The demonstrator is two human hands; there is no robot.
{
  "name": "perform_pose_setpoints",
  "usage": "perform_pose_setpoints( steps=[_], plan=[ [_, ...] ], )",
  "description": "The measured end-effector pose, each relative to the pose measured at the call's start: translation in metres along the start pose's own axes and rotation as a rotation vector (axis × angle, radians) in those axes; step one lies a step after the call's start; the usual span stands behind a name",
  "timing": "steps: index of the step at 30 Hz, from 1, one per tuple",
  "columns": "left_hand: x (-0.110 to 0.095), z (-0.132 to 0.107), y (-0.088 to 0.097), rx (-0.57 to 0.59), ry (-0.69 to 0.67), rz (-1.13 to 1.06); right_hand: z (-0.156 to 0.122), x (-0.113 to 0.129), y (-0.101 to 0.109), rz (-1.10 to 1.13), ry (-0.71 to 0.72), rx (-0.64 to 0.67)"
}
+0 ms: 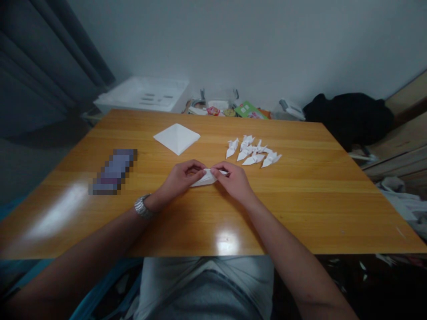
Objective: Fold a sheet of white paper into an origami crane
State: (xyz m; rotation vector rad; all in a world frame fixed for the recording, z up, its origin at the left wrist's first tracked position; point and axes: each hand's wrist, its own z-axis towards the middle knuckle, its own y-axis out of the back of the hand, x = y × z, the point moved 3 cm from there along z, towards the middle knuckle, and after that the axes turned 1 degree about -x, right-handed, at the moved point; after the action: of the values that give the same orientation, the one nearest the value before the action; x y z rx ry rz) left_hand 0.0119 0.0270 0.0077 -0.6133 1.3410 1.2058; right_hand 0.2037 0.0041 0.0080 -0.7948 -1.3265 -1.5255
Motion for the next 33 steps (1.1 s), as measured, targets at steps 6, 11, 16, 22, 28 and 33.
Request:
perform_pose_setpoints(
  steps=[6, 11, 16, 22, 28, 33],
  plan=[
    [0.000, -0.002, -0.001, 0.007, 0.003, 0.029, -0.001, 0.003, 0.000, -0.026, 0.025, 0.038],
    [0.003, -0.001, 0.000, -0.063, 0.042, 0.014, 0.000, 0.002, 0.000, 0.094, -0.018, -0.040],
    [0.007, 0.001, 0.000, -0.116, 0.075, -0.051, 0.002, -0.005, 0.000, 0.320, -0.157, -0.079],
    [0.004, -0.004, -0.005, 0.050, 0.104, -0.071, 0.002, -0.004, 0.000, 0.319, -0.159, -0.077],
    [0.010, -0.005, -0.009, 0.135, 0.110, -0.102, 0.002, -0.004, 0.000, 0.340, -0.165, -0.066],
    [0.009, -0.004, -0.005, 0.103, 0.105, -0.072, 0.001, -0.004, -0.003, 0.425, -0.230, -0.055]
  ],
)
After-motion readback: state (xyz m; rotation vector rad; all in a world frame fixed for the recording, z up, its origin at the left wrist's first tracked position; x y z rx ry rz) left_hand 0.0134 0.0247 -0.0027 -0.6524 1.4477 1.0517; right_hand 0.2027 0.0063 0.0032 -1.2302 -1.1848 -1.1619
